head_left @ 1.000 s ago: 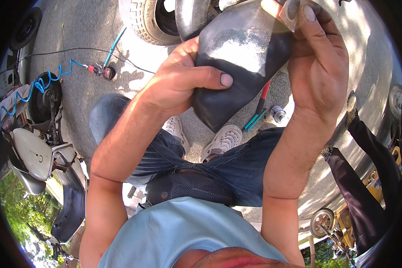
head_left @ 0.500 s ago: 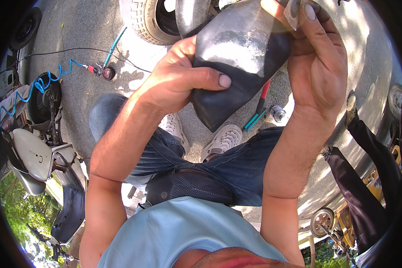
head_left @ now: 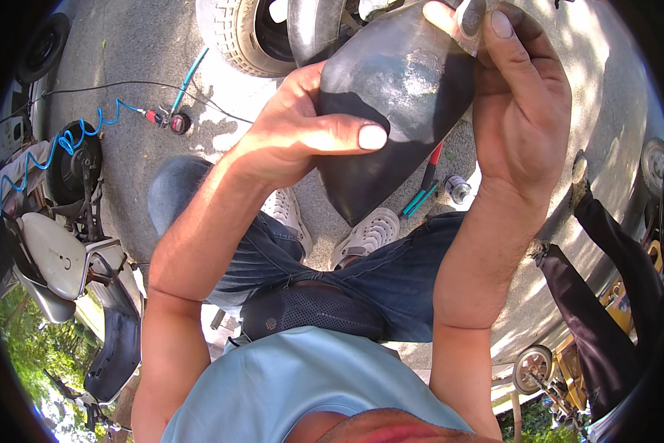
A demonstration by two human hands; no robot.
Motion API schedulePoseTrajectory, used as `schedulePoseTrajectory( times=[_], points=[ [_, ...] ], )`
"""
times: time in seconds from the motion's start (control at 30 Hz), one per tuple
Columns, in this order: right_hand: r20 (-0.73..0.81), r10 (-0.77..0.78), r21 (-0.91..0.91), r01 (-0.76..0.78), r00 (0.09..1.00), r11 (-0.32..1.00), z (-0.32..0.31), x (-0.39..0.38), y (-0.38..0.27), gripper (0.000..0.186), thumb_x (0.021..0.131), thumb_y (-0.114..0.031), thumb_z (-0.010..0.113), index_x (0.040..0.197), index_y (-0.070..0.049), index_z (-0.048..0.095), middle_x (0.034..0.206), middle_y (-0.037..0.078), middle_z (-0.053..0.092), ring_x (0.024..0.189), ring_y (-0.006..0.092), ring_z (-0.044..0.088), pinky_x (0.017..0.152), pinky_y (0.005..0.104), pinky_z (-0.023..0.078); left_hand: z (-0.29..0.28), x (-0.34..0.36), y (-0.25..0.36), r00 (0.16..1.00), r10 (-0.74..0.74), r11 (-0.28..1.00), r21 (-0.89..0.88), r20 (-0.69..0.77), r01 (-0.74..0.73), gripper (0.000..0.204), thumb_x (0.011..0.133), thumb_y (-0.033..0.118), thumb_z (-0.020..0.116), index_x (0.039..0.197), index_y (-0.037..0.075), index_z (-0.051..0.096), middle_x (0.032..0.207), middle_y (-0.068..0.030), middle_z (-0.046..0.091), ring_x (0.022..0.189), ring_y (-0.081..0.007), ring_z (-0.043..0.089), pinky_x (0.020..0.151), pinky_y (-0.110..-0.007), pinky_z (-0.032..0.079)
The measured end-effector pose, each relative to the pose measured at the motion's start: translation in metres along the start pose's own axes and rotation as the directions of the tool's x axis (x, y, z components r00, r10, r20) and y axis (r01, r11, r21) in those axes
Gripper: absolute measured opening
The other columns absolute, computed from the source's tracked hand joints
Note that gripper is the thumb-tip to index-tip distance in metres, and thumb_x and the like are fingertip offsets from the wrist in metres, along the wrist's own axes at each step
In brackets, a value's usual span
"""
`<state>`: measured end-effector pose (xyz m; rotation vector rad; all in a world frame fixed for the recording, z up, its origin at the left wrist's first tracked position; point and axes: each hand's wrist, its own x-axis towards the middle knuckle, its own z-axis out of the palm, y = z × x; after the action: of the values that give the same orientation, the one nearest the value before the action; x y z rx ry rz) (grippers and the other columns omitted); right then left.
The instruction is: The person applies glue to a punctured inner tube using a brush, then places a patch over the hole and presses it down firmly to secure it.
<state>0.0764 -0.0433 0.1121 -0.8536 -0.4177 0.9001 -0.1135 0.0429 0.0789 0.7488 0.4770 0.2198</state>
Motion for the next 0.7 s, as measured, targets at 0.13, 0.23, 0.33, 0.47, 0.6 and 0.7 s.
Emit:
schedulePoseTrajectory(
  times=[0.13, 0.23, 0.33, 0.47, 0.6, 0.7],
  points=[
    [-0.05, -0.04, -0.044, 0.038, 0.998, 0.998, -0.008, 0.004, 0.007, 0.017, 0.099, -0.005, 0.062, 0.113, 0.004, 0.062, 0.102, 0.015, 0.072, 0.091, 0.0214, 0.072, 0.085, 0.0332, 0.059, 0.002, 0.001, -0.002, 1.0, 0.016, 0.994, 0.11, 0.0, -0.016, 0.05, 0.079, 0.001, 0.079, 0.126, 0.0, 0.064, 0.113, -0.0054, 0.072, 0.102, -0.0135, 0.067, 0.096, -0.032, 0.053],
    [-0.024, -0.071, -0.067, 0.069, 0.997, 0.995, -0.003, 0.001, 0.003, 0.018, 0.1, -0.005, 0.061, 0.114, 0.005, 0.062, 0.102, 0.015, 0.072, 0.092, 0.0219, 0.072, 0.086, 0.034, 0.06, 0.002, 0.002, -0.002, 1.0, 0.02, 0.993, 0.121, 0.001, -0.02, 0.049, 0.078, -0.001, 0.077, 0.126, 0.0, 0.064, 0.113, -0.0054, 0.072, 0.102, -0.0134, 0.067, 0.096, -0.031, 0.052],
    [-0.026, -0.073, -0.084, 0.07, 0.997, 0.994, -0.006, 0.001, 0.002, 0.018, 0.101, -0.006, 0.059, 0.115, 0.006, 0.062, 0.103, 0.016, 0.072, 0.093, 0.023, 0.073, 0.087, 0.0345, 0.06, 0.004, 0.002, -0.003, 0.999, 0.035, 0.992, 0.124, -0.013, -0.033, 0.048, 0.078, -0.001, 0.077, 0.125, 0.0, 0.065, 0.112, -0.0055, 0.072, 0.102, -0.0134, 0.067, 0.095, -0.031, 0.052],
    [-0.07, -0.035, -0.148, 0.024, 0.997, 0.989, -0.008, 0.004, -0.002, 0.017, 0.1, -0.005, 0.06, 0.114, 0.005, 0.062, 0.102, 0.015, 0.072, 0.091, 0.0224, 0.072, 0.085, 0.0338, 0.06, 0.002, 0.0, -0.001, 0.999, 0.034, 0.992, 0.126, -0.022, -0.031, 0.047, 0.078, -0.001, 0.077, 0.124, -0.001, 0.065, 0.112, -0.006, 0.073, 0.102, -0.0134, 0.067, 0.095, -0.03, 0.052],
    [0.242, -0.048, -0.247, 0.11, 0.969, 0.963, -0.034, 0.005, -0.034, 0.019, 0.1, -0.005, 0.058, 0.117, 0.005, 0.062, 0.107, 0.016, 0.071, 0.103, 0.03, 0.068, 0.096, 0.0415, 0.051, 0.006, 0.001, 0.002, 1.0, 0.01, 0.988, 0.156, -0.009, -0.009, 0.045, 0.078, -0.002, 0.076, 0.122, -0.001, 0.065, 0.11, -0.0048, 0.072, 0.099, -0.0117, 0.066, 0.093, -0.029, 0.052],
    [0.406, -0.058, -0.396, 0.233, 0.912, 0.888, -0.05, 0.0, -0.062, 0.022, 0.102, -0.004, 0.052, 0.119, 0.005, 0.061, 0.11, 0.018, 0.068, 0.105, 0.0382, 0.067, 0.099, 0.0486, 0.048, 0.005, 0.003, -0.003, 1.0, -0.013, 0.963, 0.268, -0.003, 0.014, 0.042, 0.078, -0.002, 0.076, 0.119, -0.001, 0.066, 0.107, -0.0025, 0.072, 0.096, -0.0094, 0.064, 0.09, -0.027, 0.052]
  ],
)
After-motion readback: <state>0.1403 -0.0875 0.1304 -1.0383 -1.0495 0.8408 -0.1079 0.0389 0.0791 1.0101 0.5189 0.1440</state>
